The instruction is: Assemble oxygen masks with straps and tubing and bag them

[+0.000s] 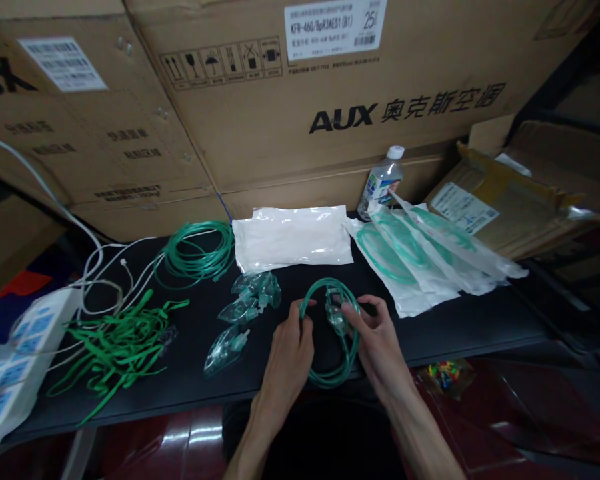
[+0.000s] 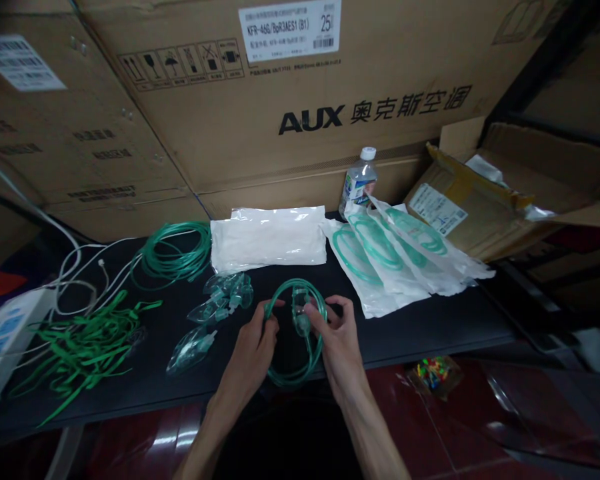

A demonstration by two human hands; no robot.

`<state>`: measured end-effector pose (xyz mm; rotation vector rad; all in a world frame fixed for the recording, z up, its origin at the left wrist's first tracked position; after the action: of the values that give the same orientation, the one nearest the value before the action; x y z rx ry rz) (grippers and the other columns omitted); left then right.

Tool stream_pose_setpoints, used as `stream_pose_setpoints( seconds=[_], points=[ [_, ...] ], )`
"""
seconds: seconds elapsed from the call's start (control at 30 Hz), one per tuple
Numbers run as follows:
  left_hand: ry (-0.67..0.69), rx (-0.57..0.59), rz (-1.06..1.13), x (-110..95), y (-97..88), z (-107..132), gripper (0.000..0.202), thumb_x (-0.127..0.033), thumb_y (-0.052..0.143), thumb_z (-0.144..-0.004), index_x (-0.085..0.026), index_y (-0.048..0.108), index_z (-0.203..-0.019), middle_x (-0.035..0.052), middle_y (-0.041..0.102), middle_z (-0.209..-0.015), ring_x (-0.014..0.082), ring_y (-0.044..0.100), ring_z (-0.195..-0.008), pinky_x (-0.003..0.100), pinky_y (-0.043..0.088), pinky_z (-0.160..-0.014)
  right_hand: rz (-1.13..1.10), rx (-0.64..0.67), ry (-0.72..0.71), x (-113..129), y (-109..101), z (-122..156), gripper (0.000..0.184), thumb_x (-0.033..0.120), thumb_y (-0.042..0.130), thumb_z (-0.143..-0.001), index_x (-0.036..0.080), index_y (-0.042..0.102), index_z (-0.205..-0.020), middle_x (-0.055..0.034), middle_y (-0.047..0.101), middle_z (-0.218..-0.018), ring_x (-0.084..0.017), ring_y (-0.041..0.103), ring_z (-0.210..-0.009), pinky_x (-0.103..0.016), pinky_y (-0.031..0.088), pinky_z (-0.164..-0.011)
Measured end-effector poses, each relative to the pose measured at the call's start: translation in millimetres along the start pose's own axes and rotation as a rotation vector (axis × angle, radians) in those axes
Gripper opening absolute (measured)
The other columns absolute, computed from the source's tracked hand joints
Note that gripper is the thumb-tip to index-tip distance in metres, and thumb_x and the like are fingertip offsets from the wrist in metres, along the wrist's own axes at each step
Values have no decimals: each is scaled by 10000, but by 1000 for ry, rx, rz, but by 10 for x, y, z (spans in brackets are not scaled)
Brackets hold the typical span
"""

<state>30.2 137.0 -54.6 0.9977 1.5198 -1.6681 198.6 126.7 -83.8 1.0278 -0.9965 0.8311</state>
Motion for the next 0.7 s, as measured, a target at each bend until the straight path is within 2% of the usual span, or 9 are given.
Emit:
stream_pose_setpoints(
  seconds=[0.1,0.23,0.3,0.37,0.47,0.53,0.6,0.7],
  points=[
    [-21,8,64,-8,28,-7,354,-246,368,-1028,-248,648,-1245,38,750,-896,202,711,-780,324,548,-758,-27,91,137,13,86,12,580,463,863,-798,239,606,-1266,-84,835,-1014,-276,816,-919,-434,651,-866],
    [-48,48,215,-43,94,-30,491,-345,245,-1080,-231,680,-1278,68,770,-1048,208,711,-929,333,552,-865,-10,239,275,60,223,82,508,490,912,-710,145,776,-1059,-133,832,-941,-298,806,-870,-378,636,-780],
    [-116,64,357,-21,132,-36,542,-446,252,-1086,-204,690,-1297,84,763,-1090,218,699,-968,339,538,-912,14,254,285,94,258,100,463,477,918,-710,150,799,-1014,-126,828,-966,-296,792,-909,-357,615,-799],
    [-199,59,447,27,157,-31,618,-574,302,-1063,-165,714,-1274,97,758,-1026,233,692,-932,349,533,-901,48,220,249,137,253,93,420,448,920,-727,172,802,-1020,-100,821,-1020,-278,763,-1004,-335,580,-893],
    [-265,47,424,82,154,-14,719,-685,328,-1021,-133,747,-1212,100,740,-908,248,687,-877,356,528,-857,82,154,173,212,206,75,374,440,895,-779,223,759,-1052,-53,798,-1083,-245,729,-1066,-332,546,-976],
    [-258,37,373,82,125,-11,720,-691,325,-1019,-139,754,-1189,104,740,-897,261,689,-900,359,521,-863,81,136,167,247,175,78,394,479,845,-832,267,687,-1124,-30,784,-1065,-231,753,-949,-365,592,-890],
    [-229,27,317,57,85,-23,692,-671,314,-1030,-155,745,-1195,103,746,-899,268,688,-894,367,516,-858,92,152,200,258,163,93,456,522,808,-856,299,615,-1204,-13,772,-1001,-207,757,-766,-360,624,-731],
    [-158,47,268,-7,47,-71,602,-595,306,-1060,-196,715,-1249,105,772,-1034,273,694,-977,387,501,-926,148,226,245,228,178,123,498,550,815,-834,257,630,-1191,18,723,-800,-138,645,-503,-257,545,-478]
  ],
)
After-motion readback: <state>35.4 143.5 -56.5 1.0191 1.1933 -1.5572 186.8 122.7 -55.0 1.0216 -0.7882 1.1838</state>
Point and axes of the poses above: each hand's wrist, its own z-axis away from the middle knuckle, its own y-axis out of the palm, x = y × z, the point moved 5 cm from there along -z, towards the middle knuckle
